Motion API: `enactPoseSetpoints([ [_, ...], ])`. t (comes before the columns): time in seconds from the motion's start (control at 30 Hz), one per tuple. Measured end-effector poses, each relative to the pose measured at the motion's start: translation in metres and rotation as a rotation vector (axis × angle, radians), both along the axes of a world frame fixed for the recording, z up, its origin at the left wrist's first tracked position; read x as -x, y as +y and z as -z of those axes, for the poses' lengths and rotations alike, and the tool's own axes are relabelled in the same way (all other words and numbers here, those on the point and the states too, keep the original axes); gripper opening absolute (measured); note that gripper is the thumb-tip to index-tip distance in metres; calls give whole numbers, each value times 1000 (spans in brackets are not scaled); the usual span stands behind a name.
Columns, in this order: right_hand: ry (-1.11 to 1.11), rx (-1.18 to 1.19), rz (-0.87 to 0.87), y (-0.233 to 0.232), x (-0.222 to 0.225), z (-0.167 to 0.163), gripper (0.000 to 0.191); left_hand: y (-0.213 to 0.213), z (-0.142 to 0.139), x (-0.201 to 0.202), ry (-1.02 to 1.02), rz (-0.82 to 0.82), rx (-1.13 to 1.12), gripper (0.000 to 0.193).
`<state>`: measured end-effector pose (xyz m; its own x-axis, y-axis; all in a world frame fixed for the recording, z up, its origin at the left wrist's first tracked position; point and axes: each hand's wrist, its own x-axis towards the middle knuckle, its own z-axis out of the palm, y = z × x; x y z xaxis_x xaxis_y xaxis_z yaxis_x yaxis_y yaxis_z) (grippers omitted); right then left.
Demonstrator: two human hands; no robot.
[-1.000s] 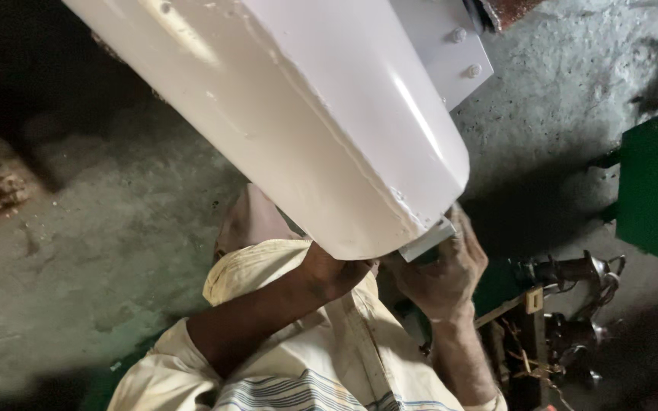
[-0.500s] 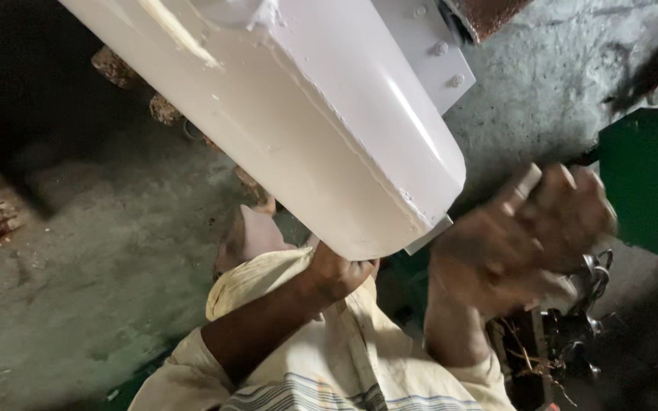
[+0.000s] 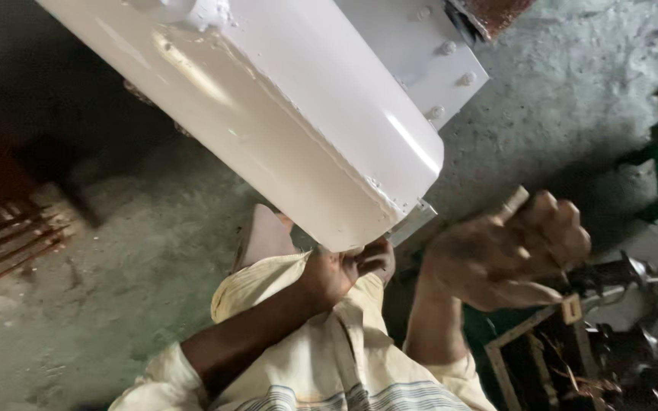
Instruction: The person uses a spanner to tighten a bolt on a white metal tank, then fits a wooden block with protruding bolts into a bracket on the tank and presses a metal mounting plate into place by hand. They handle small white packing strips and reposition the tank while working.
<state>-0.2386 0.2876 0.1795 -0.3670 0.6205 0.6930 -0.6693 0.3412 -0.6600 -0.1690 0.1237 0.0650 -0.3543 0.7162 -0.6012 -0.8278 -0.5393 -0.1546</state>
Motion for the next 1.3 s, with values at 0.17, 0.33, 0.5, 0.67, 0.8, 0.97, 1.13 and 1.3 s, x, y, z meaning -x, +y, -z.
enactPoseSetpoints([
  [0.17, -42, 65, 48, -30, 52, 43, 49, -13, 9, -3, 193, 147, 31, 28],
  [0.33, 14, 71, -15, 6, -11, 32, 47, -13, 11, -29, 206, 295, 5, 27],
  [0.5, 71, 128, -68, -26, -9, -17, 45, -60, 1, -33, 340, 201, 161, 30],
  [0.67, 16, 100, 64, -50, 29, -16, 53, -67, -23, -40, 392, 319, 232, 33],
  [0.8, -3, 22, 220, -8, -10, -22, 53, -73, -35, -40, 420, 309, 160, 30],
  [0.97, -84, 103, 205, -33, 10, 21, 46, -88, -37, -44, 469, 287, 285, 28],
  [1.13, 8, -78, 160, 5, -20, 27, 52, -76, -36, -50, 726, 432, 194, 31],
  [1.3, 72, 69, 114, -6, 6, 54, 47, -87, -47, -44, 611, 379, 400, 32],
])
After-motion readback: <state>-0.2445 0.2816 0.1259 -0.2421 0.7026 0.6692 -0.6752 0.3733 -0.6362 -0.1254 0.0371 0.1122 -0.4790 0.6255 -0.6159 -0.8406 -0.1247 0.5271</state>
